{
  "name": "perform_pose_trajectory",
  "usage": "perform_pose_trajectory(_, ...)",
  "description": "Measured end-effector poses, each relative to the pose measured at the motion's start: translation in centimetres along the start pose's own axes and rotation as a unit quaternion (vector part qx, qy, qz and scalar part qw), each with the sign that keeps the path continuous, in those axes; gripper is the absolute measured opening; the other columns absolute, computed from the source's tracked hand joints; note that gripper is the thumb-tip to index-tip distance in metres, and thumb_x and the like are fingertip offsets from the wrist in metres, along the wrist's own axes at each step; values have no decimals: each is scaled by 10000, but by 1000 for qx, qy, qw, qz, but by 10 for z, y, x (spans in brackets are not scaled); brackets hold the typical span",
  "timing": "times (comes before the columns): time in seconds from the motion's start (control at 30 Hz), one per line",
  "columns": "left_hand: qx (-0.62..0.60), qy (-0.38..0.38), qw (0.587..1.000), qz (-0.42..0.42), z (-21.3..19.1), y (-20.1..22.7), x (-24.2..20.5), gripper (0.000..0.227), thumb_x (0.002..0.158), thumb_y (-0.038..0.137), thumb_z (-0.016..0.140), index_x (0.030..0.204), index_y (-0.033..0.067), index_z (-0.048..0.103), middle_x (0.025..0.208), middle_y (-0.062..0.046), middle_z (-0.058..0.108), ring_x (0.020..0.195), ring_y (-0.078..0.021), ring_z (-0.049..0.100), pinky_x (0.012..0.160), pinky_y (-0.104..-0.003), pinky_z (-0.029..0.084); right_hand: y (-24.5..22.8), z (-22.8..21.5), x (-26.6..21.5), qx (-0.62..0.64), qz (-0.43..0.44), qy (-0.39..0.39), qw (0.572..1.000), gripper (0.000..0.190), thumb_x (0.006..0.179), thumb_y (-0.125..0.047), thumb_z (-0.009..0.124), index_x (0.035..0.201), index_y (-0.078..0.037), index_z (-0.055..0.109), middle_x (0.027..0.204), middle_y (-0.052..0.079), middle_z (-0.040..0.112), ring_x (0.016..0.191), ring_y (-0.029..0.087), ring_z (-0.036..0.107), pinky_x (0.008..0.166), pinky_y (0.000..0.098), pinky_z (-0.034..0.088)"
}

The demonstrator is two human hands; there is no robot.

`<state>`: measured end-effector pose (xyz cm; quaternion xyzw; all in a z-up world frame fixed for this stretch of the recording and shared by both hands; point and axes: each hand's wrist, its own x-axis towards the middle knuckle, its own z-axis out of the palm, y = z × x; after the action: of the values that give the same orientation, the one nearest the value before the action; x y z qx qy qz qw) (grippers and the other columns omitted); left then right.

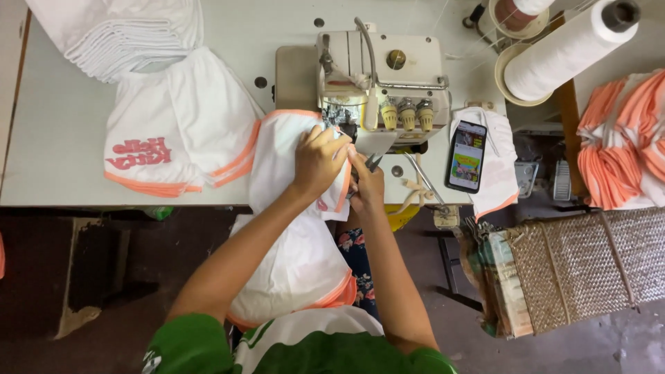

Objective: A worker trims loose threads from finished shorts using handheld nippers and stacks them.

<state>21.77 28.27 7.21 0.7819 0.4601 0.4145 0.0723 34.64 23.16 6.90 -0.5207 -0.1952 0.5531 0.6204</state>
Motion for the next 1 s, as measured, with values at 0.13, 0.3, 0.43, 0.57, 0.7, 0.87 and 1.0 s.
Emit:
perform_pose_trajectory(0.13, 25, 92, 994, -48, -66, 9, -22, 382, 889, 205, 779, 1162, 40, 568, 1177, -199, 550, 1081, -407, 542, 901, -504, 407, -5, -14, 4, 46, 51, 9, 998, 250, 886, -143, 825, 915, 64, 688, 567, 51, 485, 273, 56, 355, 331, 215, 343)
perform_pose_trajectory(0.3, -81, -176, 913, -360, -137, -32, -76, 496, 834, 170, 797, 1193, -108, 597, 1084, -374, 678, 1079, -580, 633, 892, -624, 523, -8, -16, 9, 81, 113, -23, 990, 291, 862, -154, 835, 789, 30, 621, 649, 27, 430, 287, 53, 386, 332, 219, 327)
perform_pose_trajectory(0.43, 206, -46, 973, -98, -148, 13, -39, 511, 981, -25, 587, 1489, 6, 539, 1389, -152, 612, 1352, -349, 477, 1167, -589, 196, 3, -3, -11, 46, 99, -33, 993, 209, 843, -96, 824, 919, 35, 680, 714, 99, 574, 302, 45, 340, 503, 382, 601)
perform_pose_trajectory(0.57, 112, -32, 987, 110, -55, 11, -45, 475, 974, 45, 491, 1444, 24, 551, 1593, -158, 474, 1546, -333, 307, 1194, -679, 108, -4, 17, -28, 49, 70, -39, 996, 227, 851, -99, 822, 936, 66, 692, 788, 143, 660, 306, 39, 336, 586, 457, 666)
perform_pose_trajectory(0.7, 45, 23, 986, 160, -50, -22, -52, 409, 968, -9, 487, 1315, 99, 673, 1377, -53, 666, 1317, -266, 586, 1061, -470, 409, -14, 18, -34, 43, 74, -33, 996, 218, 837, -74, 838, 892, 76, 690, 776, 159, 683, 302, 49, 361, 614, 472, 672)
perform_pose_trajectory(0.87, 57, -10, 989, 134, -79, -38, -49, 567, 892, -135, 458, 1390, 74, 631, 1444, -104, 621, 1356, -282, 569, 1127, -477, 395, 13, 31, 7, 17, 52, 9, 998, 298, 812, -128, 871, 705, 7, 628, 631, 85, 588, 400, 118, 526, 575, 500, 654)
perform_pose_trajectory(1.0, 34, -27, 991, 126, -89, -57, -34, 570, 879, -184, 439, 1382, 12, 620, 1464, -164, 597, 1386, -328, 540, 1145, -454, 410, 5, 38, 4, 3, 38, 18, 999, 354, 793, -129, 884, 652, 9, 589, 562, 58, 507, 415, 121, 491, 596, 526, 649)
